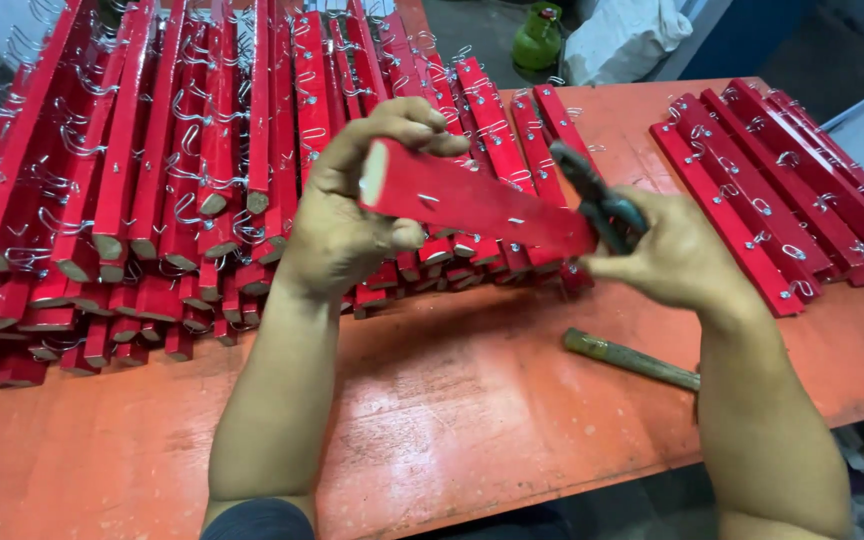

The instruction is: Using pliers to adjust or trim metal hooks on red wooden bars as part of an assembly process.

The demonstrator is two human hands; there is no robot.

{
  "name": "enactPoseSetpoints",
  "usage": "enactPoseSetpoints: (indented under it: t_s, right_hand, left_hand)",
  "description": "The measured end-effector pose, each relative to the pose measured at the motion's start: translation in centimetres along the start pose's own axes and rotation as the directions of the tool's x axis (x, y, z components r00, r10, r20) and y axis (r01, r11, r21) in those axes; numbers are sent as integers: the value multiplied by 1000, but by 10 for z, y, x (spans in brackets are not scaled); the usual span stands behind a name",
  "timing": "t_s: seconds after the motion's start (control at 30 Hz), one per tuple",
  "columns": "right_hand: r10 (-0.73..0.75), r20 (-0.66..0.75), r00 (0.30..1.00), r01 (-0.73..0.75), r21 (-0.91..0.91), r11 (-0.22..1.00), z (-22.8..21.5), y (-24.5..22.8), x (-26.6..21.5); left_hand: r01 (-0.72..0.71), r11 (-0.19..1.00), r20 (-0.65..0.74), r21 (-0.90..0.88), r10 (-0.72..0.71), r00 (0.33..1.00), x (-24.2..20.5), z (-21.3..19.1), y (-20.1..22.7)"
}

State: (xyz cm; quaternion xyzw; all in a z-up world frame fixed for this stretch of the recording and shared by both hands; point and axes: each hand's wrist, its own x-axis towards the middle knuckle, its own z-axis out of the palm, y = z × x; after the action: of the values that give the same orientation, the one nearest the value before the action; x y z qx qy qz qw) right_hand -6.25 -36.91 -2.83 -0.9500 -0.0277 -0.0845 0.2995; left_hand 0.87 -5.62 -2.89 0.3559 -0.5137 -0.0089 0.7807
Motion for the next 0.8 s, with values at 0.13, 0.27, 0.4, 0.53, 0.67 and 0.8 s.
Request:
enactPoseSetpoints:
  t_s: [0.13, 0.27, 0.4, 0.53, 0.67, 0.8]
  right_hand:
    - [-22, -124, 992, 17, -43, 999, -4, 19, 21]
    - [-121, -153, 981, 109, -84, 991, -6, 25, 35]
    - [-155, -143, 977, 141, -102, 985, -2, 40, 47]
    - [-228, -247, 942, 237, 7, 971, 10, 43, 56]
    - [-288, -286, 914, 317, 59, 947, 12, 24, 53]
    - [-351, -341, 872, 380, 19, 925, 18, 5, 52]
  left_hand:
    - [68, 988, 85, -139, -56, 995, 1, 3, -18]
    - [423, 906, -123, 6, -419, 900, 11, 18, -27]
    - [627, 699, -130, -344, -697, 705, 11, 14, -39]
    - [560, 778, -204, -283, -620, 758, 1, 12, -55]
    - [681, 731, -255, -45, -667, 700, 0, 10, -61]
    - [728, 685, -176, 37, -712, 679, -4, 22, -62]
